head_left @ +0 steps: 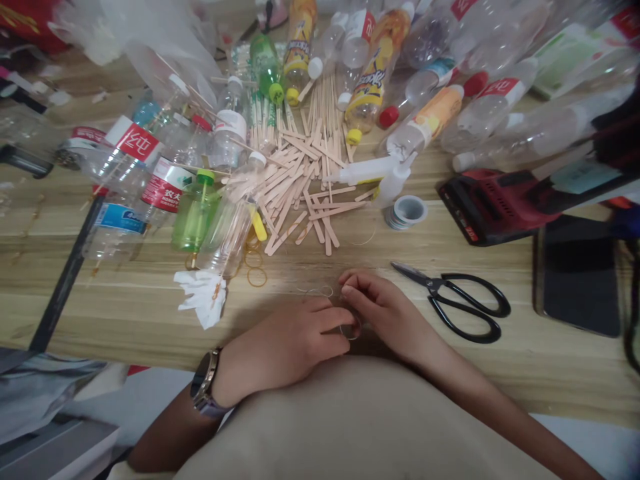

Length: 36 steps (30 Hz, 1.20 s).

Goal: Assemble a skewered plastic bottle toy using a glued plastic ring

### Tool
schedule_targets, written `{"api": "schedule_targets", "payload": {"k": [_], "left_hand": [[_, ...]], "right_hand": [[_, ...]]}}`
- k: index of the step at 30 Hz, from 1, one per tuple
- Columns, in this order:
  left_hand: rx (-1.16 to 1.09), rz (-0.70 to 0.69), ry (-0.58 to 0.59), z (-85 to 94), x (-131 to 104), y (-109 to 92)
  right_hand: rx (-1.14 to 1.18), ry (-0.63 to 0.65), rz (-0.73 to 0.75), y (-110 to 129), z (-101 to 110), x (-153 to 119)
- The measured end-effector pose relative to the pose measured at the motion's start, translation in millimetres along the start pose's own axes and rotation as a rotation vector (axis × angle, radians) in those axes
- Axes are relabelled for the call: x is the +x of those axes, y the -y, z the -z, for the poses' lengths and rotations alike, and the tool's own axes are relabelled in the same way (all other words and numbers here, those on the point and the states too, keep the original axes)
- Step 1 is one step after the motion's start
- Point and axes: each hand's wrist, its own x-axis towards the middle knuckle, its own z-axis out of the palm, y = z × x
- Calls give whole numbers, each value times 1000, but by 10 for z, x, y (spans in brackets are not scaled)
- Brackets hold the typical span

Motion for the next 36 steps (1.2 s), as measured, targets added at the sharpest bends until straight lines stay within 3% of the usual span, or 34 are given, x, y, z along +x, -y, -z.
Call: {"api": "schedule_targets", "payload": {"k": [7, 14, 18, 23, 26, 30, 33, 36], "left_hand": [[1, -41, 50, 13, 57, -20], [27, -53, 163, 61, 121, -66], [-12, 16, 184, 100, 141, -110], [-222, 134, 183, 73, 125, -96], [-426, 137, 91, -1, 79, -32], [-585, 121, -198, -107, -7, 43], [-608, 269, -404, -155, -47, 52], [-704, 364, -518, -183, -48, 39]], "right_hand": [[-94, 4, -63, -25, -20, -14], [-199, 3, 70, -44, -29, 35], [-230, 44, 47, -52, -10, 56], [-76, 117, -63, -51, -21, 37], [25, 181, -164, -26, -39, 32], [247, 135, -197, 38, -12, 36], [322, 7, -104, 76, 41, 19], [248, 68, 15, 92, 71, -16]]}}
